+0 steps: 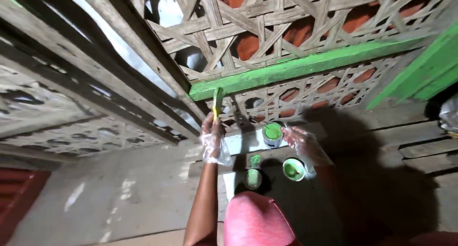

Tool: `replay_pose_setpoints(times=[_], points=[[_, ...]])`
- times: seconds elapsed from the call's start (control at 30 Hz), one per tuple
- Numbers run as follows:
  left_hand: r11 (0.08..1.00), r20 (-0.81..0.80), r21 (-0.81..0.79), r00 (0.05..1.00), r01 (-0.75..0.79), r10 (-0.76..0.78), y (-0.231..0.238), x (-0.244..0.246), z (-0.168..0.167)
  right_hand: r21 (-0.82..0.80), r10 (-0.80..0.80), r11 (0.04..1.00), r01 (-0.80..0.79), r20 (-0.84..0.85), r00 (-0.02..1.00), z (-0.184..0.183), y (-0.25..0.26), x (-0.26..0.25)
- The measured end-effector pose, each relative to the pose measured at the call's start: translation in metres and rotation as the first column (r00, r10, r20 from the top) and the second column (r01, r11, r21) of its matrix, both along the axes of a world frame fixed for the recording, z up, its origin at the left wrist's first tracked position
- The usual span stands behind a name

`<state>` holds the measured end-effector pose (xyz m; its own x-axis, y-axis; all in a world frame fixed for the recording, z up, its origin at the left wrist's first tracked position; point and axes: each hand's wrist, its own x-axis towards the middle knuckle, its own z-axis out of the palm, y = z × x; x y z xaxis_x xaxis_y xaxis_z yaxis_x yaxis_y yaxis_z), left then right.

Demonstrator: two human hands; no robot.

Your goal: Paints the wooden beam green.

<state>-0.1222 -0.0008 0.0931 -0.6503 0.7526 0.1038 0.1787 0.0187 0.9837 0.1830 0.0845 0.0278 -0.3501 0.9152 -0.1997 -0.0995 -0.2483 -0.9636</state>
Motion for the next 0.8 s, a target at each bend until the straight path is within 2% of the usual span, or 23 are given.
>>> replay_pose_setpoints(times=[0.07, 0.13, 0.3, 0.37, 0.47, 0.57, 0.67, 0.73, 0.8], points=[[0.999, -0.001, 0.042, 1.0, 0.014, -0.014, -0.008, 0.008, -0.003, -0.015, -0.018, 1.0, 0.019, 0.019, 1.0, -0.003, 0.001, 0.001], [0.994, -0.018, 0.022, 0.994, 0.108, -0.107, -0.004, 0.026, -0.002, -0.049, -0.028, 0.998, 0.028, 0.002, 1.0, -0.003, 0.0, -0.002], [0.916, -0.121, -0.125, 0.91, 0.382, -0.396, 0.04, 0.059, 0.006, -0.056, 0.015, 0.998, -0.022, -0.129, 0.992, 0.001, -0.004, -0.017], [0.899, -0.137, -0.11, 0.889, 0.425, -0.437, 0.065, 0.068, 0.01, -0.048, 0.025, 0.998, -0.031, -0.129, 0.991, 0.003, -0.006, -0.021], [0.922, -0.145, -0.118, 0.912, 0.369, -0.384, 0.08, 0.068, 0.015, -0.077, 0.019, 0.997, -0.029, -0.133, 0.991, 0.004, -0.007, -0.022], [0.959, -0.137, -0.17, 0.958, 0.228, -0.252, 0.055, 0.047, 0.001, -0.088, 0.002, 0.996, -0.011, -0.103, 0.995, 0.004, -0.006, -0.016], [0.998, -0.171, -0.014, 0.983, 0.067, -0.068, 0.032, 0.032, -0.02, -0.086, -0.003, 0.996, -0.004, -0.084, 0.996, -0.004, -0.002, -0.007], [0.995, -0.243, 0.046, 0.967, 0.093, -0.08, 0.024, 0.035, -0.026, -0.113, -0.006, 0.994, -0.003, -0.075, 0.997, -0.01, -0.001, -0.003], [0.978, -0.333, 0.024, 0.924, 0.209, -0.19, 0.025, 0.046, -0.025, -0.141, 0.002, 0.99, -0.011, -0.062, 0.998, -0.012, -0.003, -0.004]])
